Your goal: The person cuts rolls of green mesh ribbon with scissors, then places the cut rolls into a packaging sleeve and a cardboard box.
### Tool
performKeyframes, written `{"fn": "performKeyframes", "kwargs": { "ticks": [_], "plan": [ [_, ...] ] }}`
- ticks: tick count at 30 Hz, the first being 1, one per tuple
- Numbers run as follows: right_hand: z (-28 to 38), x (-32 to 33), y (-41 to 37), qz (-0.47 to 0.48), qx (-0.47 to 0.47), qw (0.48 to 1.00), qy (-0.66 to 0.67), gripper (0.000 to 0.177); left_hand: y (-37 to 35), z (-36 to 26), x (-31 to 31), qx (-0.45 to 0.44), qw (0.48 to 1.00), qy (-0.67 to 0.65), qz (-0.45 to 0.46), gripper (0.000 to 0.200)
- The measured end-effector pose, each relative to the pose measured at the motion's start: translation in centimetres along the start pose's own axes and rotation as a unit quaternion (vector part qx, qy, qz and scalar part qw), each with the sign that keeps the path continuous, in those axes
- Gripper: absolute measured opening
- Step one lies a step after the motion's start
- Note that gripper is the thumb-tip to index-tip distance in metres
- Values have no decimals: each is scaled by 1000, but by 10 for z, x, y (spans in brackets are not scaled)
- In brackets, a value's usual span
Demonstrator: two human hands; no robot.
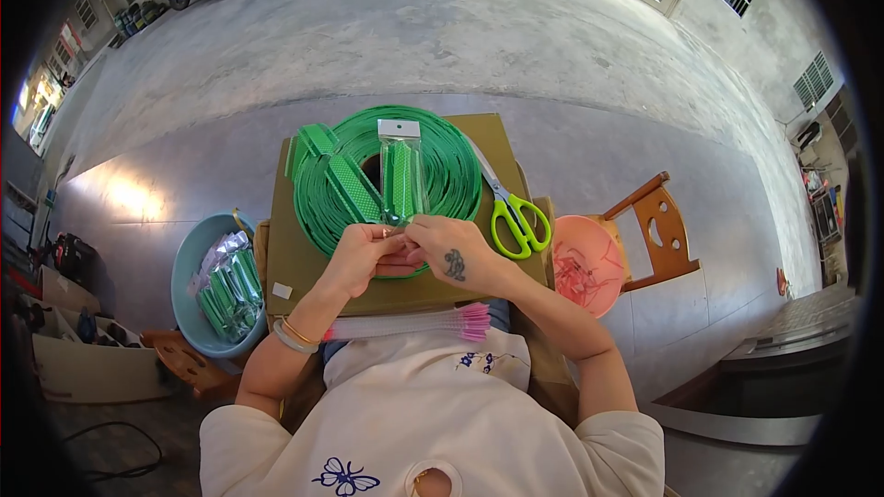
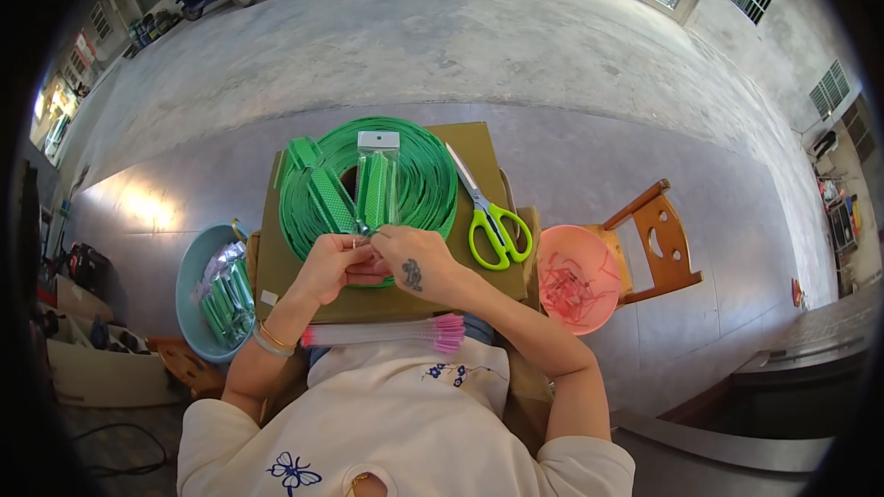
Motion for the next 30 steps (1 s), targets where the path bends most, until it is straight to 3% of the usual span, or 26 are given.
{"fn": "performKeyframes", "kwargs": {
  "ticks": [4, 5, 7, 8, 9, 11, 15, 16, 17, 20, 22, 25, 26, 28, 30],
  "plan": [
    [29, 29, -11, 20, 18, 996, 83, 14, 2, 1, 4, 7, 1000, -3, -25, 19],
    [28, 45, -17, 0, 41, 992, 116, 12, 0, -3, 3, 17, 999, -17, -26, 20],
    [10, 93, -33, -107, -49, 977, 178, 7, -5, -5, 1, 27, 999, -23, -22, 22],
    [-15, 118, -49, -154, -190, 945, 216, 7, -7, -6, 0, 24, 999, -15, -18, 23],
    [-50, 137, -67, -218, -200, 920, 255, 6, -8, -8, -1, 19, 1000, -8, -14, 25],
    [-121, 161, -113, -331, -269, 892, 148, 7, -12, -11, -1, 14, 1000, 6, -10, 29],
    [-249, 116, -227, -352, -395, 839, 127, 11, -18, -9, 4, 1, 999, 40, -19, 35],
    [-265, 99, -247, -299, -412, 860, 33, 8, -22, -12, 6, -3, 998, 54, -28, 36],
    [-371, 63, -312, -291, -328, 877, -195, 5, -27, -16, 7, -4, 997, 69, -36, 36],
    [-315, 24, -287, 8, -389, 895, -218, 7, -36, -17, 16, -24, 992, 106, -60, 37],
    [-286, 8, -266, 229, -401, 858, -225, 14, -40, -18, 22, -34, 989, 131, -66, 37],
    [-324, -7, -287, 158, -490, 857, 4, 17, -44, -18, 28, -37, 986, 143, -83, 36],
    [-322, -5, -286, 137, -527, 835, 74, 19, -44, -19, 29, -40, 985, 146, -86, 36],
    [-245, 28, -247, 115, -626, 744, 203, 20, -45, -20, 31, -46, 983, 152, -92, 35],
    [-256, 49, -252, 58, -634, 758, 141, 21, -47, -24, 33, -53, 979, 170, -103, 34]
  ]
}}
Point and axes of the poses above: each hand's wrist, its own y-axis towards the middle knuckle, its own x-axis out of the back of the hand, z = x × y, the point moved 4 cm from there along y, towards the middle knuckle, and after that the axes turned 11 degrees about y, right-handed, at the moved point
